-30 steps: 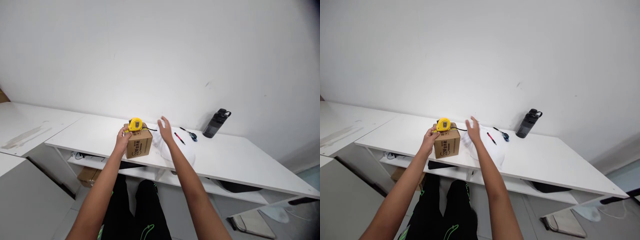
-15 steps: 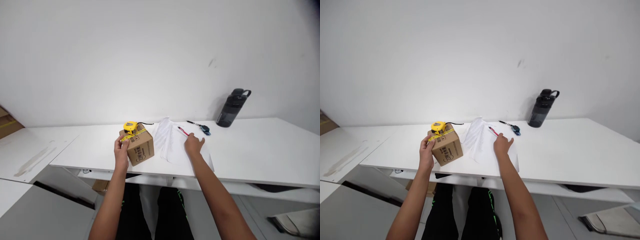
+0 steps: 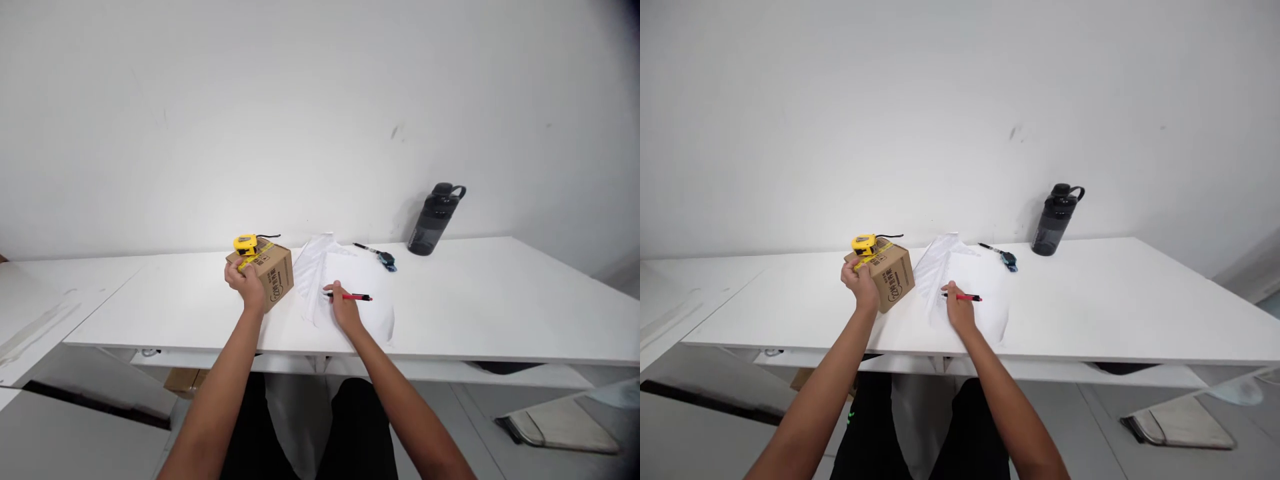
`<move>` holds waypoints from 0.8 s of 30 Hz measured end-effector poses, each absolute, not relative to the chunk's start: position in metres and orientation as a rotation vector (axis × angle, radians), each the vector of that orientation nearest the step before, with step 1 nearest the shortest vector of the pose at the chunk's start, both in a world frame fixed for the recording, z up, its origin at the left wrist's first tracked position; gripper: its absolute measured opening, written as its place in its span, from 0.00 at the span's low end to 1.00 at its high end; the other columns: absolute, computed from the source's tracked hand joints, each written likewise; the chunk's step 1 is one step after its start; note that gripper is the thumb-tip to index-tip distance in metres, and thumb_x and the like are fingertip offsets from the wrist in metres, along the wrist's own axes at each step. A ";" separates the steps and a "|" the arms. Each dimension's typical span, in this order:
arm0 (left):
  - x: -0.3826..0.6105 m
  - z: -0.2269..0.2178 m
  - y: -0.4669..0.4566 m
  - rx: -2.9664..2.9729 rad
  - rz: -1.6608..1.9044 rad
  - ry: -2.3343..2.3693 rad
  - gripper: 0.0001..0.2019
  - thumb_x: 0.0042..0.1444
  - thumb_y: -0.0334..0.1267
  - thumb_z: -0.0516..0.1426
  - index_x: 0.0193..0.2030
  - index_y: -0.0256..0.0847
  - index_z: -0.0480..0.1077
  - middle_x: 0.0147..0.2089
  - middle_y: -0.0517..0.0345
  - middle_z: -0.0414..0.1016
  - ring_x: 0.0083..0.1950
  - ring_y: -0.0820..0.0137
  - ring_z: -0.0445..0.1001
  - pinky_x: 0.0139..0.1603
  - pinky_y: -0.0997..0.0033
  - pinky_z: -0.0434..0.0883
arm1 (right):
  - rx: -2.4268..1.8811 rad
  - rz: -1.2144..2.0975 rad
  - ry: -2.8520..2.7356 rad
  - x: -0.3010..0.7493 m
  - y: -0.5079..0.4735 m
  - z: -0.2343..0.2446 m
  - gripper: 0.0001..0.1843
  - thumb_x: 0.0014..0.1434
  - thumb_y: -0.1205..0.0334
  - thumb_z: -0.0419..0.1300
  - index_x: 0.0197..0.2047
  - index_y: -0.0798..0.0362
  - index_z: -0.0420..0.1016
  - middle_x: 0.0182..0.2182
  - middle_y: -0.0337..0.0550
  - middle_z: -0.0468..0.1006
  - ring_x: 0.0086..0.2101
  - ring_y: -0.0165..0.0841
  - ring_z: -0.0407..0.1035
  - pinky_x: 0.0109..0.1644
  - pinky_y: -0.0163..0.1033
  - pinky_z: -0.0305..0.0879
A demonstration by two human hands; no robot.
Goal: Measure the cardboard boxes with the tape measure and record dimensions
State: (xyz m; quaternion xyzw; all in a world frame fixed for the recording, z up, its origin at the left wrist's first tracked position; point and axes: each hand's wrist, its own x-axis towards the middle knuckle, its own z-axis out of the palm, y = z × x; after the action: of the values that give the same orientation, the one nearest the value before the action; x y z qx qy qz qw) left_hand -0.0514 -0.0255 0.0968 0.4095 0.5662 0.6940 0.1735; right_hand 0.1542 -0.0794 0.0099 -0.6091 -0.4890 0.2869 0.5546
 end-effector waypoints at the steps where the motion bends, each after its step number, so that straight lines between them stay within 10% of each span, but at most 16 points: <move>1: -0.050 0.098 -0.026 1.160 1.959 1.624 0.11 0.58 0.37 0.51 0.48 0.44 0.63 0.67 0.50 0.50 0.69 0.61 0.50 0.67 0.59 0.53 | -1.459 0.732 -1.141 0.152 -0.082 0.009 0.25 0.63 0.40 0.41 0.38 0.48 0.72 0.25 0.39 0.71 0.31 0.37 0.68 0.38 0.40 0.63; 5: -0.047 0.101 -0.029 1.176 1.915 1.676 0.11 0.59 0.37 0.50 0.49 0.44 0.63 0.67 0.50 0.50 0.70 0.60 0.48 0.67 0.58 0.53 | -1.400 0.787 -1.257 0.150 -0.087 0.007 0.14 0.59 0.47 0.51 0.34 0.48 0.67 0.24 0.36 0.72 0.30 0.35 0.67 0.37 0.38 0.61; 17: -0.056 0.073 -0.099 1.898 1.889 1.524 0.24 0.61 0.46 0.51 0.62 0.43 0.56 0.70 0.43 0.49 0.73 0.57 0.43 0.71 0.52 0.44 | -1.462 0.592 -1.391 0.143 -0.083 0.002 0.20 0.56 0.47 0.51 0.19 0.48 0.54 0.16 0.33 0.62 0.23 0.31 0.57 0.31 0.36 0.53; 20: -0.051 0.039 -0.118 2.409 1.257 1.224 0.18 0.60 0.46 0.52 0.55 0.45 0.67 0.62 0.44 0.65 0.68 0.54 0.57 0.70 0.48 0.46 | -1.524 0.534 -1.446 0.140 -0.079 0.001 0.20 0.57 0.49 0.51 0.18 0.48 0.55 0.16 0.34 0.61 0.22 0.32 0.57 0.30 0.36 0.51; 24: -0.031 0.024 -0.087 2.536 0.499 1.189 0.30 0.60 0.54 0.49 0.65 0.43 0.60 0.72 0.44 0.52 0.73 0.51 0.48 0.71 0.46 0.44 | -1.543 0.472 -1.419 0.139 -0.072 0.000 0.19 0.57 0.49 0.50 0.19 0.48 0.54 0.17 0.34 0.61 0.22 0.31 0.58 0.29 0.36 0.51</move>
State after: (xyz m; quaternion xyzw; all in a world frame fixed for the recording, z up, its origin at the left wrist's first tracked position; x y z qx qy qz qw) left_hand -0.0308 -0.0874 0.0238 0.8815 0.4135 0.1734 0.1479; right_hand 0.1395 -0.0721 -0.0003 -0.6312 -0.5808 0.1932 0.4763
